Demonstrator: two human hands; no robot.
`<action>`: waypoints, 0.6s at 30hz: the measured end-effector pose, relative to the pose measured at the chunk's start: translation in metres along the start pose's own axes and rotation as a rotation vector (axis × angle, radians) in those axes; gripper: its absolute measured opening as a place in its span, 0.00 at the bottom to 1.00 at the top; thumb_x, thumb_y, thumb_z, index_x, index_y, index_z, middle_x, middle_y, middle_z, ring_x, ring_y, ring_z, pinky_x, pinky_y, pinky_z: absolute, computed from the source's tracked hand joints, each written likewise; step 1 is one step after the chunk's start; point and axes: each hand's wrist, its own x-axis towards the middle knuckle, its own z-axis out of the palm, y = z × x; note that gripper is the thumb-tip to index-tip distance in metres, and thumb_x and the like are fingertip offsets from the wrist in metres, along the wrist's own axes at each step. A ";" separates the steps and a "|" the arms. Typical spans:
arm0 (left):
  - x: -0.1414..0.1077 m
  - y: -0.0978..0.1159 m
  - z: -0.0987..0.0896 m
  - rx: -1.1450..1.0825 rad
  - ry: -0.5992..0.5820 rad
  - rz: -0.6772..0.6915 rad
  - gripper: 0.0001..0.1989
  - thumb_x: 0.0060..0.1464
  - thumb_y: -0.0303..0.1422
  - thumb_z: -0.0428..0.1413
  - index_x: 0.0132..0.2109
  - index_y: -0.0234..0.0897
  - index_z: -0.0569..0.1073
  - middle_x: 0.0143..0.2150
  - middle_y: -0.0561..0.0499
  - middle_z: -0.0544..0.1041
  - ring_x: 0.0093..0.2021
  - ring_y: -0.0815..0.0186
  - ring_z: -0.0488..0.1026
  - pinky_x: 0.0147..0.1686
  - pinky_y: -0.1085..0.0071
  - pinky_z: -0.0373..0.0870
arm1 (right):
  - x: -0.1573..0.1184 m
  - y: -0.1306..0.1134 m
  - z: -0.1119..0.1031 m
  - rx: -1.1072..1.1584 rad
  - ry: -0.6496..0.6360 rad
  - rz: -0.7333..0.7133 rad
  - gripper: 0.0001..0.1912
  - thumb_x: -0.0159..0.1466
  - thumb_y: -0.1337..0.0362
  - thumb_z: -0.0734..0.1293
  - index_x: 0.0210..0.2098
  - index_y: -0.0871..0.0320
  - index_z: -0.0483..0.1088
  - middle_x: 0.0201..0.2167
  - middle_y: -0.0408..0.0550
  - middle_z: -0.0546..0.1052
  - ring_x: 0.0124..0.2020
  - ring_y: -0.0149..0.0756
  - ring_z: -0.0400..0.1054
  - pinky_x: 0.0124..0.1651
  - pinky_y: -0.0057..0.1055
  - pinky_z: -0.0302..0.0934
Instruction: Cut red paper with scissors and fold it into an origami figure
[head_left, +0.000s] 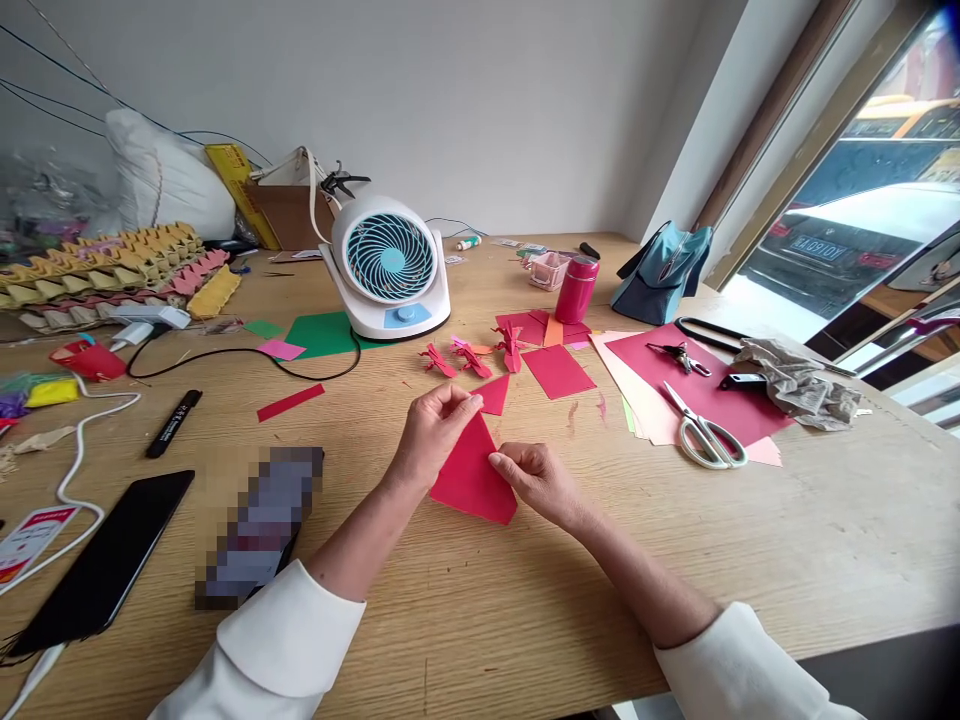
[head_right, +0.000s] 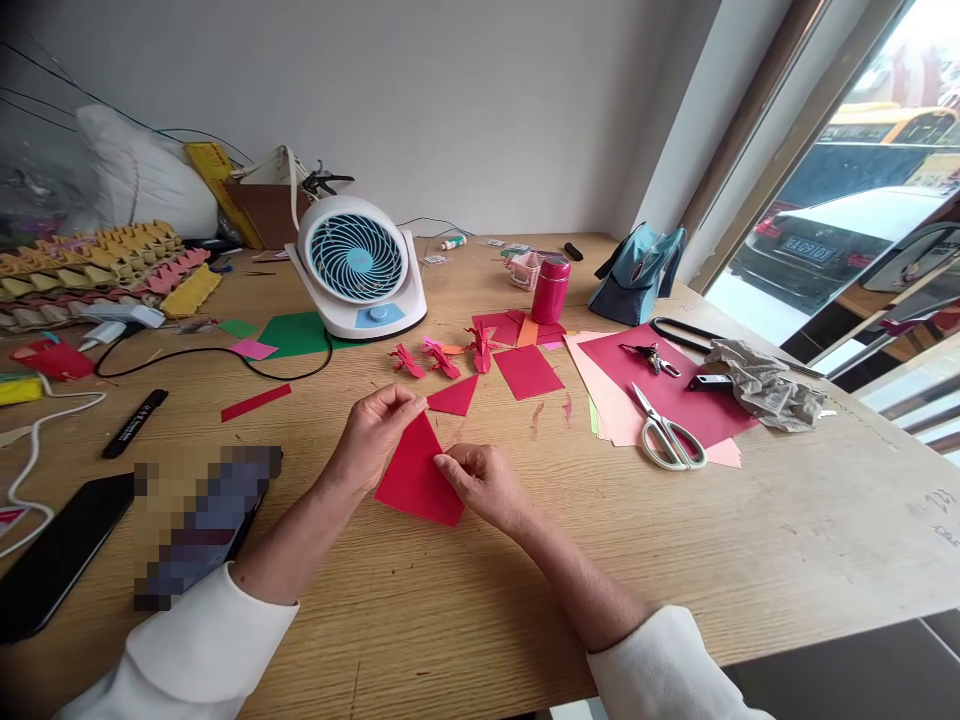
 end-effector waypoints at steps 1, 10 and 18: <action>0.002 0.001 -0.003 -0.022 0.021 0.001 0.13 0.51 0.40 0.60 0.27 0.36 0.68 0.23 0.57 0.64 0.25 0.72 0.58 0.28 0.74 0.57 | 0.000 0.001 0.000 -0.007 -0.016 0.000 0.26 0.67 0.48 0.58 0.20 0.56 0.50 0.19 0.38 0.52 0.22 0.26 0.45 0.25 0.27 0.42; 0.014 0.002 -0.026 -0.141 0.165 -0.032 0.13 0.47 0.38 0.63 0.26 0.35 0.68 0.22 0.58 0.62 0.25 0.73 0.57 0.27 0.75 0.55 | -0.002 0.006 0.003 0.069 -0.157 0.052 0.27 0.65 0.47 0.60 0.19 0.60 0.65 0.19 0.44 0.69 0.21 0.28 0.60 0.25 0.26 0.53; 0.017 -0.002 -0.027 -0.291 0.170 -0.129 0.15 0.43 0.37 0.66 0.25 0.35 0.67 0.22 0.58 0.64 0.23 0.75 0.58 0.24 0.77 0.56 | -0.003 0.008 -0.020 0.065 -0.293 0.027 0.23 0.64 0.49 0.65 0.24 0.63 0.73 0.22 0.46 0.73 0.23 0.29 0.66 0.27 0.25 0.59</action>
